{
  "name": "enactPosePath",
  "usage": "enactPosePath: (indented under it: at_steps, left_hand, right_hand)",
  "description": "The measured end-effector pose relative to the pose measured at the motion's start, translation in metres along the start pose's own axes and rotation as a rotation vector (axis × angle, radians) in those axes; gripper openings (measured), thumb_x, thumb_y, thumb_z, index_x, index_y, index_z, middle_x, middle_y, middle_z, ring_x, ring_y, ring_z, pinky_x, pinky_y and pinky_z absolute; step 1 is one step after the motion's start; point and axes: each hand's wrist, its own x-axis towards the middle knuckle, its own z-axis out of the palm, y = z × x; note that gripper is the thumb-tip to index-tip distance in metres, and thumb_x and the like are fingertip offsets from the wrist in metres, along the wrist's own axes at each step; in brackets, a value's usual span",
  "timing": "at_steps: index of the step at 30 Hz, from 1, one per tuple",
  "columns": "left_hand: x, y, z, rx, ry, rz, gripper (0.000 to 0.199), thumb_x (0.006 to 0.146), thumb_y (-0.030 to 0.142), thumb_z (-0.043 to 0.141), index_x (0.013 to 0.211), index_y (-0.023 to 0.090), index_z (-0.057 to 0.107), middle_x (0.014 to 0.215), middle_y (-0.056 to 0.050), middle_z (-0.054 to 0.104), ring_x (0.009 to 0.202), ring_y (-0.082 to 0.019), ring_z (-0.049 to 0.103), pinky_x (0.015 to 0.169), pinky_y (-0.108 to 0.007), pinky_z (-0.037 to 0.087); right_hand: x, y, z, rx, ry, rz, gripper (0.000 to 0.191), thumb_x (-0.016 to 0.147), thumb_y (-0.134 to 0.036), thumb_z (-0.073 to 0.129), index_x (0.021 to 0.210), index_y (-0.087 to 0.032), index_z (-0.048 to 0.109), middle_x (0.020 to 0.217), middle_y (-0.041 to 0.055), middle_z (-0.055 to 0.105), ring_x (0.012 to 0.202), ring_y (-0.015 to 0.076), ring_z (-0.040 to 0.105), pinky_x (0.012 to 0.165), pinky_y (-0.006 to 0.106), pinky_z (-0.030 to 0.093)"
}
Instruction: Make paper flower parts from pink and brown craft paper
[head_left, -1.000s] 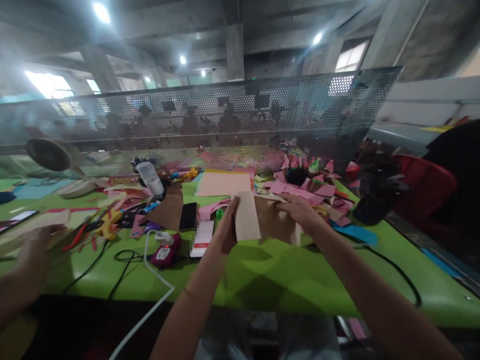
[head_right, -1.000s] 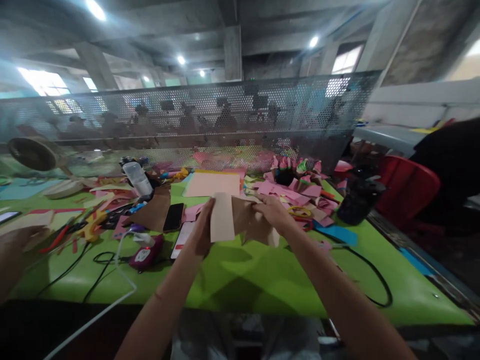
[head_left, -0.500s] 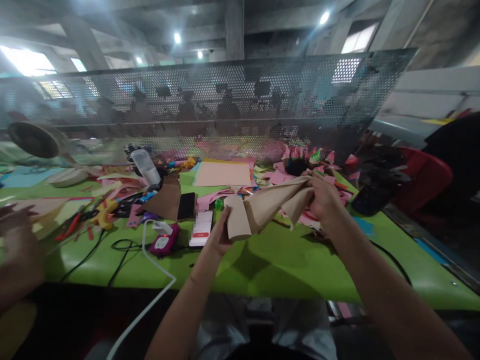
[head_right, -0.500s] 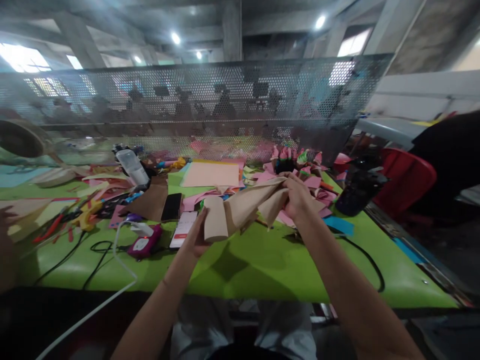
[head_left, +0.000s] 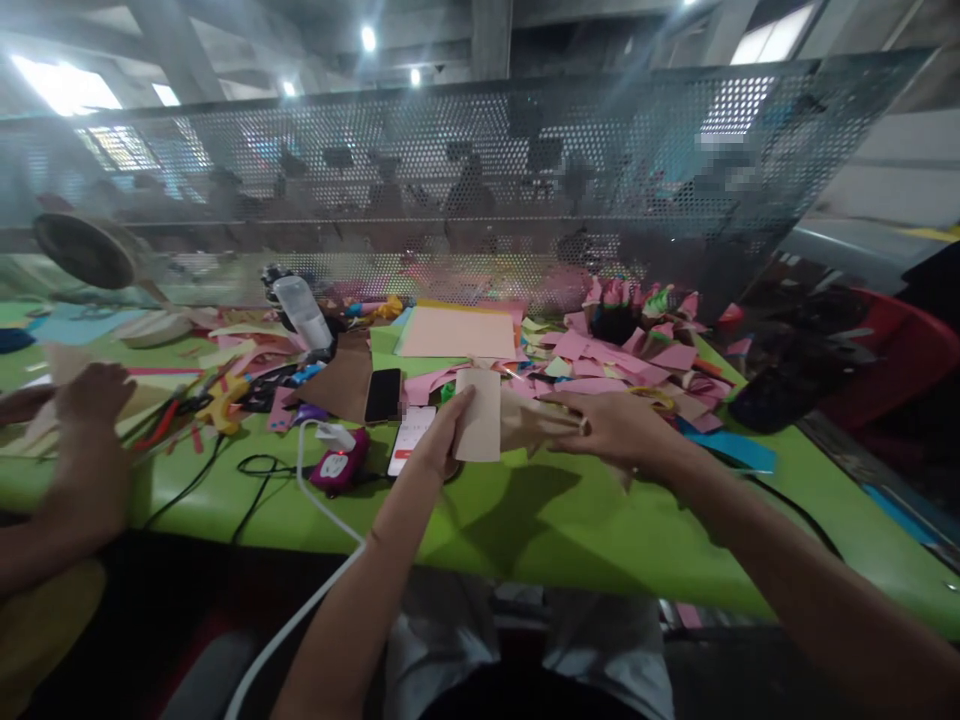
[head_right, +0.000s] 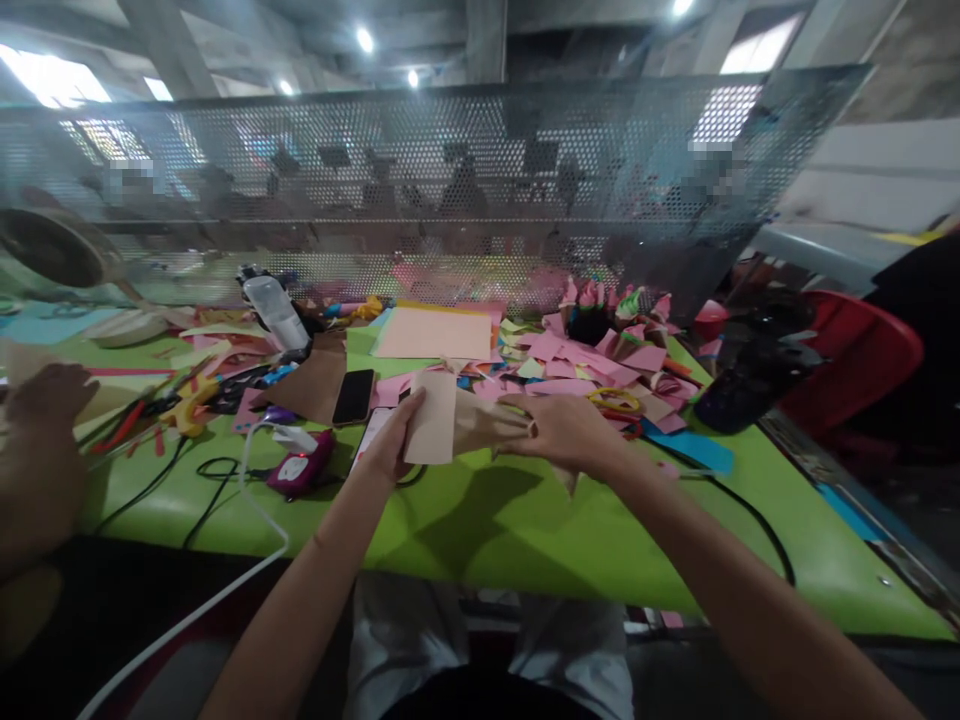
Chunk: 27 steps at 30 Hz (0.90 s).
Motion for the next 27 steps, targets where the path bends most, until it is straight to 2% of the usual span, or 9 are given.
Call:
enactPosePath:
  at_steps: [6, 8, 11, 13, 15, 18, 22, 25, 27]
  left_hand:
    - [-0.002, -0.003, 0.000, 0.170, -0.128, 0.168, 0.065, 0.058, 0.045, 0.086, 0.112, 0.017, 0.064, 0.090, -0.008, 0.075, 0.084, -0.027, 0.073, 0.072, -0.036, 0.061]
    - [0.002, -0.001, -0.002, 0.206, -0.070, 0.283, 0.063, 0.055, 0.045, 0.086, 0.107, 0.017, 0.064, 0.089, -0.007, 0.074, 0.082, -0.025, 0.071, 0.069, -0.033, 0.059]
    - [0.013, 0.012, -0.010, 0.173, 0.182, 0.474, 0.058, 0.055, 0.049, 0.084, 0.098, 0.018, 0.061, 0.084, -0.005, 0.070, 0.072, -0.020, 0.067, 0.059, -0.028, 0.055]
    - [0.023, 0.026, -0.016, 0.143, 0.271, 0.594, 0.055, 0.061, 0.052, 0.079, 0.101, 0.020, 0.059, 0.084, -0.003, 0.068, 0.068, -0.017, 0.065, 0.057, -0.026, 0.053]
    - [0.035, 0.039, -0.020, 0.172, 0.284, 0.754, 0.051, 0.066, 0.049, 0.077, 0.105, 0.022, 0.058, 0.090, -0.003, 0.068, 0.074, -0.016, 0.065, 0.062, -0.025, 0.053]
    - [0.061, 0.054, -0.021, 0.300, 0.311, 0.943, 0.051, 0.069, 0.035, 0.079, 0.112, 0.022, 0.055, 0.104, -0.005, 0.068, 0.092, -0.018, 0.066, 0.076, -0.026, 0.054]
    - [0.106, 0.067, -0.024, 0.461, 0.449, 0.980, 0.064, 0.066, 0.018, 0.079, 0.123, 0.019, 0.049, 0.122, -0.011, 0.062, 0.109, -0.021, 0.063, 0.094, -0.031, 0.052]
    - [0.139, 0.074, -0.034, 0.538, 0.521, 1.000, 0.076, 0.063, 0.012, 0.078, 0.129, 0.021, 0.043, 0.127, -0.010, 0.059, 0.115, -0.020, 0.061, 0.101, -0.032, 0.048]
    - [0.157, 0.075, -0.045, 0.547, 0.564, 0.967, 0.080, 0.060, 0.008, 0.078, 0.130, 0.020, 0.041, 0.123, -0.010, 0.060, 0.113, -0.021, 0.062, 0.102, -0.034, 0.048]
  right_hand:
    - [-0.019, -0.022, 0.009, -0.220, -0.230, 0.003, 0.030, 0.094, -0.033, 0.049, 0.108, -0.024, 0.073, 0.088, 0.0083, 0.078, 0.078, 0.0252, 0.070, 0.063, 0.029, 0.039]
    - [-0.030, -0.028, 0.016, -0.140, -0.296, -0.001, 0.030, 0.096, -0.030, 0.046, 0.096, -0.023, 0.075, 0.086, 0.0071, 0.078, 0.076, 0.0231, 0.070, 0.063, 0.028, 0.038]
    - [-0.051, -0.032, 0.024, 0.043, -0.364, -0.013, 0.029, 0.094, -0.028, 0.048, 0.086, -0.024, 0.075, 0.080, 0.0044, 0.077, 0.073, 0.0212, 0.070, 0.061, 0.027, 0.039]
    - [-0.062, -0.028, 0.024, 0.122, -0.324, 0.013, 0.030, 0.095, -0.030, 0.047, 0.082, -0.023, 0.074, 0.075, 0.0040, 0.075, 0.069, 0.0212, 0.069, 0.059, 0.027, 0.040]
    - [-0.068, -0.022, 0.018, 0.179, -0.239, 0.040, 0.030, 0.095, -0.036, 0.047, 0.085, -0.024, 0.073, 0.075, 0.0039, 0.075, 0.069, 0.0223, 0.069, 0.060, 0.028, 0.044]
    - [-0.063, -0.011, 0.004, 0.240, -0.069, 0.078, 0.033, 0.092, -0.047, 0.051, 0.102, -0.024, 0.073, 0.091, 0.0070, 0.077, 0.082, 0.0281, 0.071, 0.068, 0.033, 0.051]
    - [-0.037, 0.004, -0.019, 0.325, 0.120, 0.146, 0.053, 0.085, -0.055, 0.057, 0.125, -0.022, 0.065, 0.124, 0.0146, 0.070, 0.109, 0.0390, 0.065, 0.087, 0.048, 0.054]
    - [-0.001, 0.016, -0.033, 0.392, 0.200, 0.123, 0.049, 0.086, -0.044, 0.055, 0.132, -0.027, 0.058, 0.135, 0.0095, 0.063, 0.124, 0.0361, 0.057, 0.098, 0.052, 0.048]
    - [0.032, 0.023, -0.036, 0.387, 0.298, 0.028, 0.043, 0.084, -0.032, 0.054, 0.126, -0.027, 0.060, 0.127, 0.0075, 0.066, 0.127, 0.0318, 0.053, 0.104, 0.050, 0.043]
